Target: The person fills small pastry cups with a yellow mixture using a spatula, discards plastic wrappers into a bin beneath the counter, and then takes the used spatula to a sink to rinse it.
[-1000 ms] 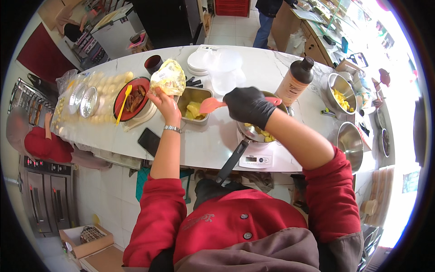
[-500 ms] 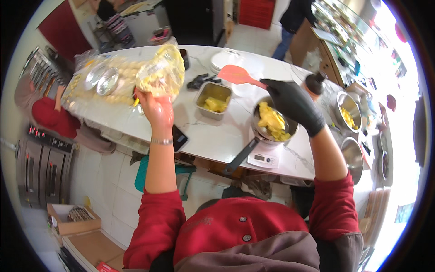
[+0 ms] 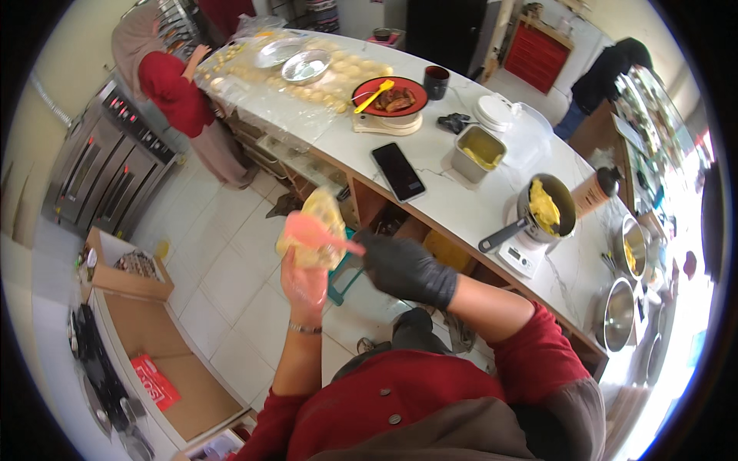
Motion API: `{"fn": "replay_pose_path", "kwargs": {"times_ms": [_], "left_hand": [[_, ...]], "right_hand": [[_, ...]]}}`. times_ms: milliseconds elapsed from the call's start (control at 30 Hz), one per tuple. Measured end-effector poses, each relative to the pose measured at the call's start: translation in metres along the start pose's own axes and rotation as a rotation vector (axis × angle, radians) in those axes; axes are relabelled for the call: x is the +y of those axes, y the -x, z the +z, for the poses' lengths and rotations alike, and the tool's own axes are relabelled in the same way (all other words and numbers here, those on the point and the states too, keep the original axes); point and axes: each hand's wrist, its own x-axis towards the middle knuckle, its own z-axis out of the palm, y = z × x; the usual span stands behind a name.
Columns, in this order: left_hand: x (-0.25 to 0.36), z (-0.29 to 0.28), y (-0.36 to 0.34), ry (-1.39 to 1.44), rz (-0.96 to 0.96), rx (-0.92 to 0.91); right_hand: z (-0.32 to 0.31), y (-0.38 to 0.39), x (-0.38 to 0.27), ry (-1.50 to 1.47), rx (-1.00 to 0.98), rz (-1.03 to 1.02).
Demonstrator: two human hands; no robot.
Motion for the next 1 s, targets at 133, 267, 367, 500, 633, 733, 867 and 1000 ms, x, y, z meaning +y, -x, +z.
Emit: {"fn": "replay_pose_path", "kwargs": {"times_ms": [133, 267, 367, 500, 633, 733, 867, 1000], "left_hand": [[0.012, -0.054, 0.033, -0.160, -0.042, 0.308], [0.012, -0.087, 0.040, -0.007, -0.088, 0.474], [0.014, -0.129, 0.040, 0.116, -0.072, 0.388], [0.022, -0.113, 0.022, 0.109, 0.064, 0.673], [0.036, -0.110, 0.005, 0.043, 0.077, 0.667], [0.039, -0.124, -0.001, -0.007, 0.106, 0.753], [0.034, -0.146, -0.002, -0.090, 0.121, 0.861], [0.031, -0.150, 0.009, -0.067, 0.173, 0.891]], "right_hand": [[0.018, -0.025, -0.015, -0.157, -0.416, -0.072], [-0.005, -0.052, -0.017, -0.620, -0.744, 0.005], [-0.026, -0.082, -0.015, -0.805, -0.787, 0.033], [-0.069, -0.176, 0.071, -0.683, -0.372, 0.019], [-0.091, -0.262, 0.188, 0.591, 0.119, 0.025], [-0.072, -0.299, 0.220, 0.962, 0.144, -0.082], [-0.071, -0.328, 0.255, 0.926, -0.027, -0.195], [-0.091, -0.322, 0.252, 0.660, 0.051, -0.069]]}}
